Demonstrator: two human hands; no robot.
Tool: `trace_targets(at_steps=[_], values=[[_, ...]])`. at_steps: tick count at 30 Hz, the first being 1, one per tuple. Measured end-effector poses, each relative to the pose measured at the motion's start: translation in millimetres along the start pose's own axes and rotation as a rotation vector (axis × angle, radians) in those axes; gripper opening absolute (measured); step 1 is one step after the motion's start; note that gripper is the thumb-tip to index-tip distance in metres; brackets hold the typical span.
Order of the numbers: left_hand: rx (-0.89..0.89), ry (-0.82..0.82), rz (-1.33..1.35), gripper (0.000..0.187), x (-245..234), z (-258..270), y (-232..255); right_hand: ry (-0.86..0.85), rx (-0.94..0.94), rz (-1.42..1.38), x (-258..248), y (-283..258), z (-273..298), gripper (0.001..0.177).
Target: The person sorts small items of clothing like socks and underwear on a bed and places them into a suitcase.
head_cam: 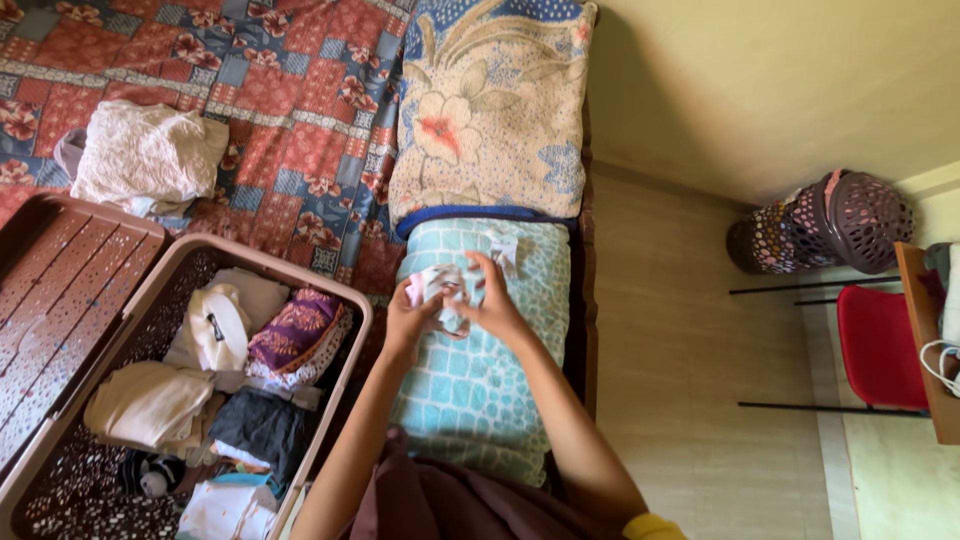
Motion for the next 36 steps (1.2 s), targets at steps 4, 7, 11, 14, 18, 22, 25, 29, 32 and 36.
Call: trace_targets(at_steps=[4,7,11,14,18,22,25,29,32,36], values=[[0.114,0.064,0.049,0.072,-14.2,-13.8,1.7,-0.3,0.38,-0.011,20.6,69.1,31.9,0.094],[0.068,0.107,0.096,0.075,-25.0,-24.5,-2.3,-0.28,0.627,0.092,7.2,135.7,37.5,0.07],[0.078,0.119,0.119,0.077,-23.5,-37.0,-8.7,0.093,0.209,0.44,-14.2,142.5,13.6,0.057],[0.052,0.161,0.025,0.077,-23.1,-41.1,-12.5,-0.028,0.196,0.559,-1.8,130.3,3.2,0.05],[0.042,0.186,0.006,0.074,-28.0,-45.5,-18.4,-0.008,0.246,0.539,-12.4,130.7,-14.3,0.035],[0.08,0.193,0.057,0.075,-39.6,-41.9,-13.8,-0.3,0.379,0.38,-29.0,121.4,-37.6,0.022],[0.117,0.203,0.036,0.074,-49.0,-31.8,-3.5,-0.656,0.34,0.203,-32.6,71.8,-42.9,0.024],[0.144,0.221,0.001,0.071,-53.0,-14.8,8.1,-1.017,0.183,0.084,-22.8,-10.6,-36.3,0.024],[0.158,0.152,0.012,0.068,-53.2,3.2,10.0,-0.811,-0.011,-0.118,-1.9,-51.3,-47.2,0.025],[0.159,0.061,0.22,0.056,-66.0,33.1,5.2,-0.676,0.028,-0.217,37.2,-65.9,-44.5,0.024]])
Point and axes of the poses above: each hand's wrist, its own z-axis away from the middle knuckle, its own x-axis out of the palm, y = z × x, the point moved 5 cm from there along -z, towards the middle knuckle, and after that the axes turned 8 degrees about z, right-handed, at the moved point
